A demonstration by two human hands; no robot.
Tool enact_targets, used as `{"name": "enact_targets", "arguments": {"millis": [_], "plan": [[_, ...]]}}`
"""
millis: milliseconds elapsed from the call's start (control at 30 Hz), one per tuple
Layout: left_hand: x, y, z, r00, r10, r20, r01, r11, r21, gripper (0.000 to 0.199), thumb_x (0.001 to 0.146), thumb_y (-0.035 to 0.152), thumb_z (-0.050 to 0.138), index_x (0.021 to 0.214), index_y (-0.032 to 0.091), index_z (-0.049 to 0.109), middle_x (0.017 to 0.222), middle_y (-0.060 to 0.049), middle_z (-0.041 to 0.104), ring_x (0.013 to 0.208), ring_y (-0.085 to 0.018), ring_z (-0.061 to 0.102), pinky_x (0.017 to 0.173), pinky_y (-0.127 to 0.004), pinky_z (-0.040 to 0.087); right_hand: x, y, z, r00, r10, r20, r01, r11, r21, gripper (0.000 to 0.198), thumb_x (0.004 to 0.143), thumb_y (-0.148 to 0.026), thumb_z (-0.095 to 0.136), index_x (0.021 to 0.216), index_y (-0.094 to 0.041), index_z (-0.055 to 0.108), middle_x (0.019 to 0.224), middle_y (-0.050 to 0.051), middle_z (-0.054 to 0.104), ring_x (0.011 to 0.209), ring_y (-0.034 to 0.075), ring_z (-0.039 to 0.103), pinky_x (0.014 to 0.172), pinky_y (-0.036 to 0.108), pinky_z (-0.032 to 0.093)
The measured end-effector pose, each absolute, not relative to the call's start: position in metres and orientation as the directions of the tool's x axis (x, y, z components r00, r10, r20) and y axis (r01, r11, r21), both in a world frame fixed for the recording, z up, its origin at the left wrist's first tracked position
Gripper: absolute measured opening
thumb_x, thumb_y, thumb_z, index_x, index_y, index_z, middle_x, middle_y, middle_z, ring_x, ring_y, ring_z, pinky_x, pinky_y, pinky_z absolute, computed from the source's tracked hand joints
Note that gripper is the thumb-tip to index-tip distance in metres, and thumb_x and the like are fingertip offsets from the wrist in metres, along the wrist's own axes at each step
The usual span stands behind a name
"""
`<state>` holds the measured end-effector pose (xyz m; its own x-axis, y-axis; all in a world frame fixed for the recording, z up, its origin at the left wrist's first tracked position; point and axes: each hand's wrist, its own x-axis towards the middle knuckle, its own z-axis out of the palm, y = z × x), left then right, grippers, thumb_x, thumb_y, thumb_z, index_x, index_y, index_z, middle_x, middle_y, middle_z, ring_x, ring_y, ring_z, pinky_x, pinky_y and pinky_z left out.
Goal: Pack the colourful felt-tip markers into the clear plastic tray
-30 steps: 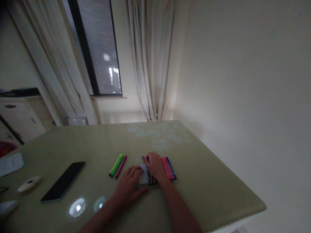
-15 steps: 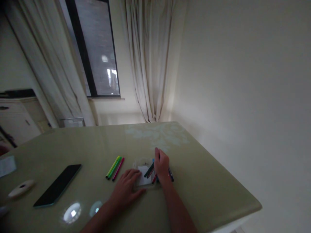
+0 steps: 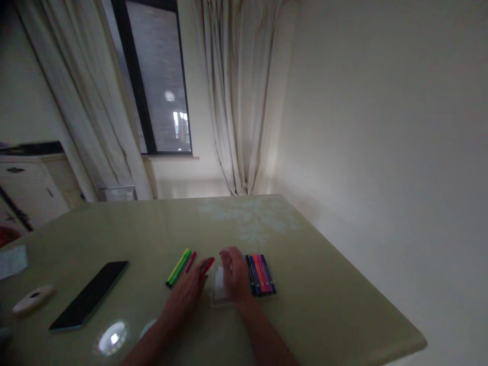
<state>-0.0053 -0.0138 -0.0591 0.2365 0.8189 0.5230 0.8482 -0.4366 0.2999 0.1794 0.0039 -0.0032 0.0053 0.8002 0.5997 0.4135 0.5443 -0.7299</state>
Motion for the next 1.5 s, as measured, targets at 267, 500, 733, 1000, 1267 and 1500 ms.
{"name": "enact_targets", "arguments": {"millis": [267, 500, 733, 1000, 1267, 1500], "plan": [[-0.078, 0.003, -0.038, -0.134, 0.921, 0.366, 0.970, 0.046, 0.240, 0.046, 0.104, 0.025, 0.024, 0.134, 0.011, 0.055, 0.117, -0.017, 0.069, 0.105, -0.029, 0.069, 0.091, -0.043, 0.055, 0.244, 0.044, -0.023, -0.016, 0.852, 0.524, 0.826, 0.306, -0.473, 0.047, 0.107, -0.043, 0.035, 0.076, -0.026, 0.066, 0.083, 0.009, 0.070, 0.083, 0.027, 0.062, 0.080, 0.040, 0.043], [-0.080, 0.007, -0.037, -0.118, 0.938, 0.325, 0.969, 0.038, 0.245, 0.045, 0.105, 0.036, 0.033, 0.115, 0.013, 0.070, 0.105, -0.017, 0.070, 0.101, -0.029, 0.066, 0.096, -0.043, 0.052, 0.238, 0.042, -0.024, -0.091, 0.922, 0.376, 0.936, 0.208, -0.283, 0.034, 0.106, -0.034, 0.044, 0.091, -0.020, 0.070, 0.099, 0.010, 0.071, 0.095, 0.025, 0.064, 0.080, 0.033, 0.041], [-0.026, -0.021, -0.032, 0.304, 0.839, 0.450, 0.859, -0.446, 0.251, 0.050, 0.100, 0.049, 0.050, 0.142, 0.025, 0.058, 0.139, -0.012, 0.063, 0.128, -0.030, 0.056, 0.111, -0.048, 0.044, 0.232, 0.041, -0.020, -0.119, 0.926, 0.359, 0.960, 0.199, -0.196, 0.033, 0.106, -0.037, 0.046, 0.094, -0.021, 0.072, 0.104, 0.010, 0.071, 0.100, 0.025, 0.063, 0.084, 0.034, 0.040], [0.017, -0.033, -0.035, 0.472, 0.829, 0.299, 0.788, -0.549, 0.279, 0.052, 0.094, 0.052, 0.061, 0.139, 0.026, 0.062, 0.149, -0.010, 0.059, 0.139, -0.032, 0.050, 0.115, -0.053, 0.042, 0.221, 0.052, -0.014, -0.152, 0.927, 0.344, 0.966, 0.213, -0.147, 0.036, 0.106, -0.039, 0.043, 0.098, -0.019, 0.072, 0.106, 0.011, 0.071, 0.099, 0.024, 0.064, 0.085, 0.034, 0.040], [0.023, -0.027, -0.026, 0.393, 0.863, 0.316, 0.839, -0.478, 0.261, 0.051, 0.088, 0.044, 0.066, 0.134, 0.022, 0.066, 0.145, -0.011, 0.062, 0.139, -0.031, 0.049, 0.118, -0.048, 0.040, 0.212, 0.068, -0.016, -0.196, 0.925, 0.326, 0.958, 0.252, -0.138, 0.031, 0.104, -0.039, 0.047, 0.102, -0.018, 0.070, 0.106, 0.012, 0.072, 0.101, 0.025, 0.063, 0.088, 0.035, 0.039], [0.031, -0.022, -0.024, 0.362, 0.867, 0.343, 0.864, -0.450, 0.226, 0.048, 0.083, 0.045, 0.068, 0.126, 0.023, 0.068, 0.138, -0.011, 0.065, 0.127, -0.032, 0.058, 0.112, -0.048, 0.045, 0.217, 0.077, -0.020, -0.149, 0.915, 0.374, 0.935, 0.254, -0.249, 0.041, 0.103, -0.050, 0.047, 0.089, -0.018, 0.069, 0.098, 0.012, 0.072, 0.098, 0.025, 0.062, 0.087, 0.034, 0.038]]}}
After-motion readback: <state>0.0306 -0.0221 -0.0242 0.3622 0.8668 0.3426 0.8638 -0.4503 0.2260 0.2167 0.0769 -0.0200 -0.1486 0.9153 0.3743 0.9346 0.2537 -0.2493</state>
